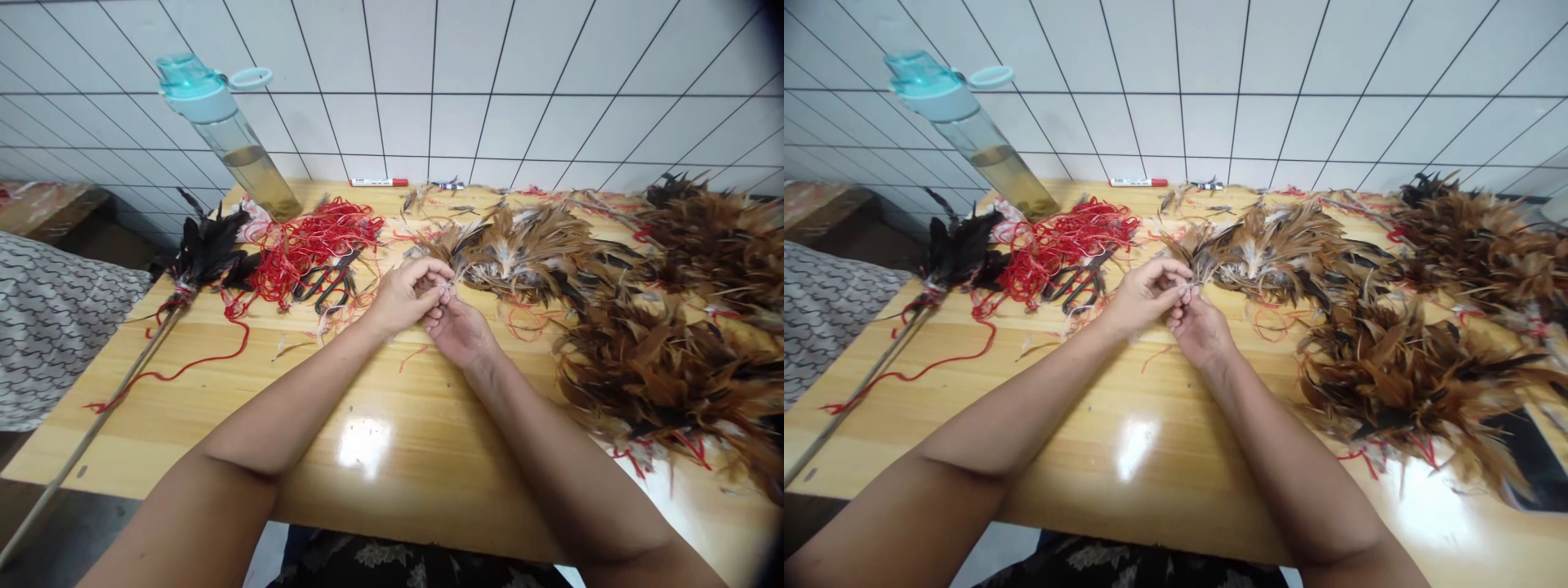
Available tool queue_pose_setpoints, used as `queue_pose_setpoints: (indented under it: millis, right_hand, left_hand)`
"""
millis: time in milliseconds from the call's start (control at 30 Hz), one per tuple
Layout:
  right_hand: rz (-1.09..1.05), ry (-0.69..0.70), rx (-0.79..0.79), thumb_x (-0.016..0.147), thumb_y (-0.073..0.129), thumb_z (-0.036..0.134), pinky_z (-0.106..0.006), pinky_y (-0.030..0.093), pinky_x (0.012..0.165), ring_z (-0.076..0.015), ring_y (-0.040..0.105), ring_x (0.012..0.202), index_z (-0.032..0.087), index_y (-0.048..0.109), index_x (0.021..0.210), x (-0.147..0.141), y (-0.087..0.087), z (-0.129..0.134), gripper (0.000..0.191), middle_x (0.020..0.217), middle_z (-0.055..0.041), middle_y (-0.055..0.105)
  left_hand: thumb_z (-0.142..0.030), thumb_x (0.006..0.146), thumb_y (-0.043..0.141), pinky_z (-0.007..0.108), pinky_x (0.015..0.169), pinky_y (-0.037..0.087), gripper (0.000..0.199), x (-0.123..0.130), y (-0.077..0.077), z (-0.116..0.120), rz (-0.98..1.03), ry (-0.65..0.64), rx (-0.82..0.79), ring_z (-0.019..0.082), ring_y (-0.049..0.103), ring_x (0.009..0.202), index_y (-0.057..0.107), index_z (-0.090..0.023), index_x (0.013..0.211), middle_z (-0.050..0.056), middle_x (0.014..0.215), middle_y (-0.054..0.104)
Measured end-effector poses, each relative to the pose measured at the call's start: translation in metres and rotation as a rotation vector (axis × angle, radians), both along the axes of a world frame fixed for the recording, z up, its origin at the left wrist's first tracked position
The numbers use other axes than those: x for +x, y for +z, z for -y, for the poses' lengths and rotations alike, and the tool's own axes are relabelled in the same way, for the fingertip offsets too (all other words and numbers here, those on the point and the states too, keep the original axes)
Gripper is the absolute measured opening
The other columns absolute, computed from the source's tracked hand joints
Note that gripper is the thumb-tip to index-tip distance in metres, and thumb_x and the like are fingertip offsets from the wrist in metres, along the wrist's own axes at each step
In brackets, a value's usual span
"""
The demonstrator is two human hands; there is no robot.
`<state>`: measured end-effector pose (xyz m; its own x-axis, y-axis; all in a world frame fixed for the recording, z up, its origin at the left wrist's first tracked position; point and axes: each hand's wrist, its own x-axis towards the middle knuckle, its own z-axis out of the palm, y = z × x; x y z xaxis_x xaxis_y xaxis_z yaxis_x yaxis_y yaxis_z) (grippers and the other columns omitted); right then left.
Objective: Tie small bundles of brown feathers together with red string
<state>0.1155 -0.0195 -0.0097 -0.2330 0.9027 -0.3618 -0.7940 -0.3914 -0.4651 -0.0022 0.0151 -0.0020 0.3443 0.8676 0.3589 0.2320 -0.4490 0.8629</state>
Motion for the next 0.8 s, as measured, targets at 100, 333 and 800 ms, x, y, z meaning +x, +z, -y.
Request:
queue_pose_setpoints:
  millis: [100,333,800]
  right_hand:
    - [0.019,-0.013,-0.023,0.085,0.058,0.016,-0.017,0.036,0.047,-0.0063,0.037,0.044,0.020,0.049,0.070,-0.001,0.000,0.001,0.019,0.054,0.0075,0.046]
    - [-0.001,0.023,-0.046,0.084,0.060,0.018,-0.018,0.034,0.043,-0.0068,0.036,0.043,0.020,0.046,0.066,-0.007,-0.005,0.005,0.023,0.051,0.0070,0.045]
    - [-0.082,0.064,-0.139,0.096,0.045,0.025,-0.017,0.030,0.040,-0.0062,0.034,0.041,0.018,0.046,0.062,-0.010,0.003,0.012,0.035,0.050,0.0050,0.043]
  left_hand:
    - [-0.014,0.081,0.056,0.026,0.078,0.050,0.021,0.002,0.002,0.002,-0.123,0.051,0.230,0.013,0.062,0.085,0.065,-0.018,0.099,0.004,0.091,0.068]
    - [-0.012,0.087,0.048,0.026,0.080,0.048,0.019,0.003,0.001,0.003,-0.255,0.080,0.450,0.014,0.061,0.088,0.063,-0.017,0.097,0.005,0.091,0.067]
    - [-0.010,0.086,0.047,0.024,0.078,0.046,0.017,0.004,-0.009,0.002,-0.176,0.095,0.366,0.012,0.059,0.084,0.063,-0.018,0.087,0.003,0.087,0.064]
